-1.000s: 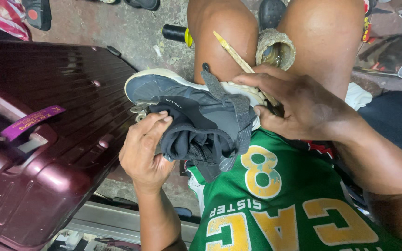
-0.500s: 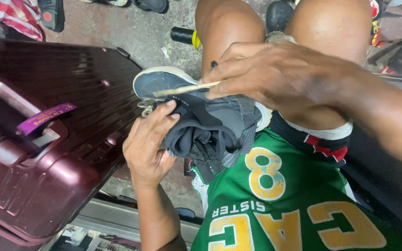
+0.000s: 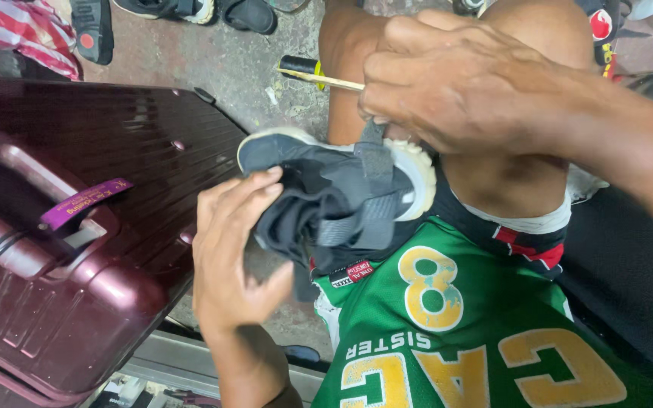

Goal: The person applies a liquid substance to the sole and side of a black sneaker using a small brush. They hold the shoe with one hand and carefully paint the edges and seams, then inspect the treated areas.

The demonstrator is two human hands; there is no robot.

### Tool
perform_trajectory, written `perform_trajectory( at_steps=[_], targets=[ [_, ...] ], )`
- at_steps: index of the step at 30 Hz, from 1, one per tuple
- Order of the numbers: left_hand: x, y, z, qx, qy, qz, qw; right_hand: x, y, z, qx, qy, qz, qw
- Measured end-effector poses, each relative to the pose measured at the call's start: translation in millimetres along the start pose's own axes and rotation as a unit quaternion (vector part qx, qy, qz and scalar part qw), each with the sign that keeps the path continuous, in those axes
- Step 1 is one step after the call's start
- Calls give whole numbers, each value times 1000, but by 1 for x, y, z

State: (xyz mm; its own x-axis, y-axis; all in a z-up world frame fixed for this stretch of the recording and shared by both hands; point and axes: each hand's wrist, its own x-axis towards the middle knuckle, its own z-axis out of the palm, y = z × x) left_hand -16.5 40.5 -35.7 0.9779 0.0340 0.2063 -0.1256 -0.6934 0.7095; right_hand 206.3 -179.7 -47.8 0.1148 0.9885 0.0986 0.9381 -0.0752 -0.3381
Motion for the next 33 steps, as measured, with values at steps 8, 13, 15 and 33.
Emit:
perform_trajectory(
  at_steps=[8,13,15,33],
  targets=[
    [15,40,25,92,29,-46,994,-14,-10,0,57,16,10,998],
    [17,38,26,113,-12,-16,993,-25,3,-4,43,6,0,999],
    [20,38,25,112,-15,-3,994,-27,15,-6,40,28,-5,999],
    [37,49,41,130,45,-39,990,-74,-71,-13,182,197,155,951]
  ],
)
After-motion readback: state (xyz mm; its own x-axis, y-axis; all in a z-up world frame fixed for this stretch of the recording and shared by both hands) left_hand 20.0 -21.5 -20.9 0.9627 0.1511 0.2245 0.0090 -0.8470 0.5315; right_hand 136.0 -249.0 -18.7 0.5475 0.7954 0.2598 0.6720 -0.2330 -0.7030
